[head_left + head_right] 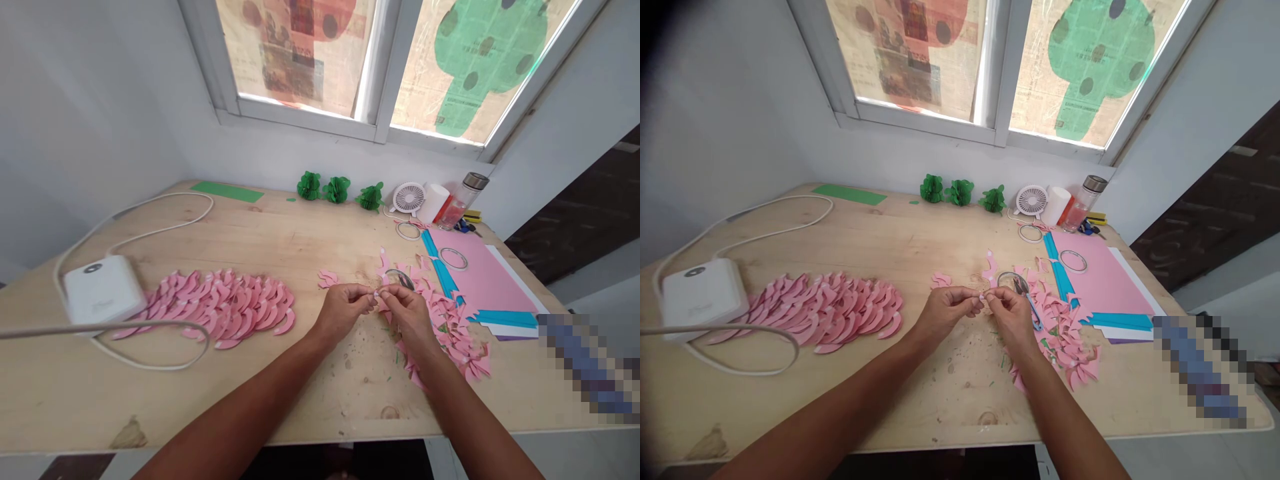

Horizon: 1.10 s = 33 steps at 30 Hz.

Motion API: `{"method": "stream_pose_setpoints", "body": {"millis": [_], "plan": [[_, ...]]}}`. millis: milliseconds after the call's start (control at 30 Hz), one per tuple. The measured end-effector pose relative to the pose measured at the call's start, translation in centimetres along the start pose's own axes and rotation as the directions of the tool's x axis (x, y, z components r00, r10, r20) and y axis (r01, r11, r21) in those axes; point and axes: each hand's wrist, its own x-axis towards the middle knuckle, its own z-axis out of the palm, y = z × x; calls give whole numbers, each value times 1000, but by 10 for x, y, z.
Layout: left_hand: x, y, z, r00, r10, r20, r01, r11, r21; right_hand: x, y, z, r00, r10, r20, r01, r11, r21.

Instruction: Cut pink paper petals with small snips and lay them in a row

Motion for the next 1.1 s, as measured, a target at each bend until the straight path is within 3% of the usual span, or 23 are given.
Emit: {"method": "stream_pose_setpoints", "body": {"millis": [533,1100], "plan": [[-1,-1,2,999,14,-29,-13,1000,22,1,3,2,992,121,-26,-116,984,139],[-2,0,2,1000,-8,-24,9,1000,8,0,3,2,995,95,-26,-92,990,106]]}}
